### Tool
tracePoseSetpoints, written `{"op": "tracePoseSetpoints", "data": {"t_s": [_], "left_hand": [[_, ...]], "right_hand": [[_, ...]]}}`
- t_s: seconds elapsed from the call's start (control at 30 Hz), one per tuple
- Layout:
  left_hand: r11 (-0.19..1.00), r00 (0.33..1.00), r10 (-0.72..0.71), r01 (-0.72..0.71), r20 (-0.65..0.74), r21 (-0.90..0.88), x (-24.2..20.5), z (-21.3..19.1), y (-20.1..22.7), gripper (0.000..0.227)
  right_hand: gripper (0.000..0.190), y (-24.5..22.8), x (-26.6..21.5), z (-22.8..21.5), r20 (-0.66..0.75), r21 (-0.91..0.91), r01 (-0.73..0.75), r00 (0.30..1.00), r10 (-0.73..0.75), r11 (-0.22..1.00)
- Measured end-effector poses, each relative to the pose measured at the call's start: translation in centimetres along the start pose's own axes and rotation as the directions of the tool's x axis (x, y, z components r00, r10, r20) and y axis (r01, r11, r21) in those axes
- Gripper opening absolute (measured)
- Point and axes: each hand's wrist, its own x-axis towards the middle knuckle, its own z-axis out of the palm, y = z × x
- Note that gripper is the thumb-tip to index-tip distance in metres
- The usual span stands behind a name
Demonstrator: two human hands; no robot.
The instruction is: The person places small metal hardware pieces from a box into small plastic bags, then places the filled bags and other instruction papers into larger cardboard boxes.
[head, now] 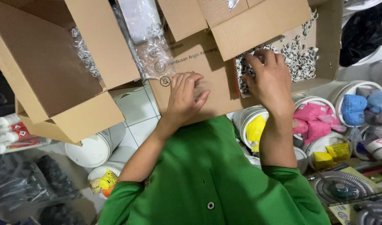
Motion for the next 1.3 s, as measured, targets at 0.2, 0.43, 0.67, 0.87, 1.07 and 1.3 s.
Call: {"op": "tracePoseSetpoints", "data": {"t_s": [0.2,0.43,0.67,0.87,1.07,1.3], "left_hand": [[1.0,1.0,-0.011,0.01,-0.013,-0.019,-0.2,0.9,-0.3,0.054],[0.999,1.0,-0.015,0.015,-0.001,-0.035,-0.2,1.5,-0.7,0.055],[0.999,1.0,0.0,0.001,0.016,-0.032,-0.2,1.7,-0.9,0.056],[0.999,1.0,0.0,0.001,0.022,-0.045,-0.3,1.7,-1.0,0.056],[0.999,1.0,0.009,-0.008,0.027,-0.041,-0.2,1.4,-0.9,0.054],[0.998,1.0,0.006,-0.005,0.021,-0.055,-0.2,0.9,-1.0,0.053]], "right_hand": [[0.057,0.6,0.7,0.5,0.063,0.009,0.006,0.998,-0.006,1.0],[0.047,2.1,1.2,1.3,0.067,0.093,0.003,0.998,-0.01,0.996],[0.038,2.7,1.0,2.1,0.058,0.078,-0.01,0.998,0.006,0.997],[0.045,1.9,1.1,2.0,0.042,-0.021,0.035,0.999,-0.034,0.999],[0.021,2.1,1.3,1.8,-0.056,0.095,0.029,0.998,-0.024,0.995],[0.009,2.1,0.3,0.3,-0.076,0.134,-0.067,0.994,0.078,0.989]]}}
